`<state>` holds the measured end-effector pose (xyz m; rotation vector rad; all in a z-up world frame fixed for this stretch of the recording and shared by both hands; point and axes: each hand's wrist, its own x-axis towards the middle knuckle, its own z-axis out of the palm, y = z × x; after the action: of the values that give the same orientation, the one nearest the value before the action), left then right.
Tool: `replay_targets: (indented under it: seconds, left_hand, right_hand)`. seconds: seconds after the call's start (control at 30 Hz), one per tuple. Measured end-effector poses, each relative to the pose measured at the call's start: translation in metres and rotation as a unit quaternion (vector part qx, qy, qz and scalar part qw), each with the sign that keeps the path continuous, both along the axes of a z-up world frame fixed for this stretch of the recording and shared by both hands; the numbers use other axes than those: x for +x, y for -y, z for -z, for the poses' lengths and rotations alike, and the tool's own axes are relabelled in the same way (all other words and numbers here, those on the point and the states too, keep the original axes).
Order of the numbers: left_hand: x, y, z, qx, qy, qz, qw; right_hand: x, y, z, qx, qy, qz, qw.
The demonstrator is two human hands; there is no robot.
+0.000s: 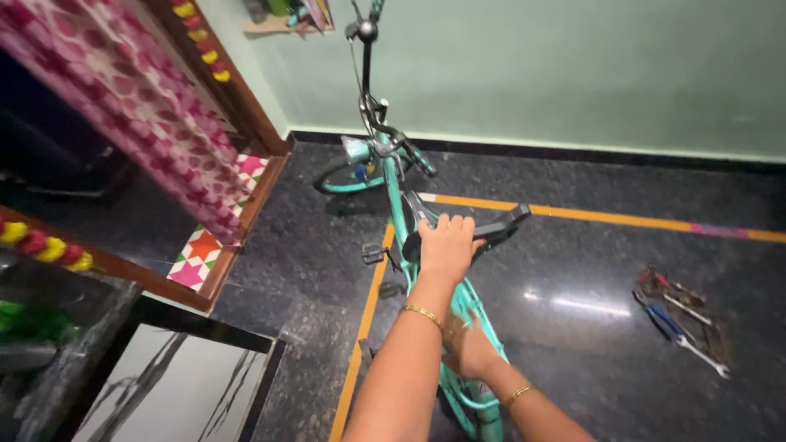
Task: The person uses pliers and a wrench to tighten the pedal on a teal bicycle. They then move the bicycle upright and use a floor pump to inflate the rear tire.
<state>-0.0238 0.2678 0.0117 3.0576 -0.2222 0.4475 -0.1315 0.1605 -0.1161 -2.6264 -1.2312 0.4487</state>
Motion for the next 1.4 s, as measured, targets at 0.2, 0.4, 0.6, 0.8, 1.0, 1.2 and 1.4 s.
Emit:
replay_targets:
  seconds: [0.2, 0.4, 0.6, 0.8, 1.0, 1.2, 1.4]
  left_hand:
    - [-0.004, -0.005, 0.004, -0.007, 0.039, 0.017, 0.999]
    - [-0.017, -0.018, -0.004, -0.008, 0.076, 0.028, 0.997]
    - [-0.027, -0.029, -0.009, -0.006, 0.107, 0.022, 0.994]
    - [-0.034, -0.042, -0.008, 0.005, 0.114, 0.013, 0.993]
    - [-0.034, -0.051, -0.005, 0.003, 0.098, 0.010, 0.995]
    - [-0.017, -0.048, -0.010, 0.025, -0.004, 0.000, 1.000]
    - [-0.003, -0.067, -0.007, 0.023, -0.041, -0.020, 0.999]
  right_hand:
    - [0.008, 0.031, -0.005, -0.062, 0.022, -0.011, 0.998]
    - [0.056, 0.146, 0.047, -0.153, 0.159, 0.158, 0.963]
    - [0.013, 0.190, 0.127, -0.346, -0.231, 0.267, 0.869]
    - [-0.043, 0.101, 0.146, 0.126, -0.603, 0.530, 0.583]
    - [-0.060, 0.063, 0.160, 0.351, -0.596, 0.620, 0.371]
    - [-0.045, 0.068, 0.187, 0.377, -0.482, 0.663, 0.432]
    - [0.013, 0.089, 0.181, 0.249, -0.433, 0.648, 0.575]
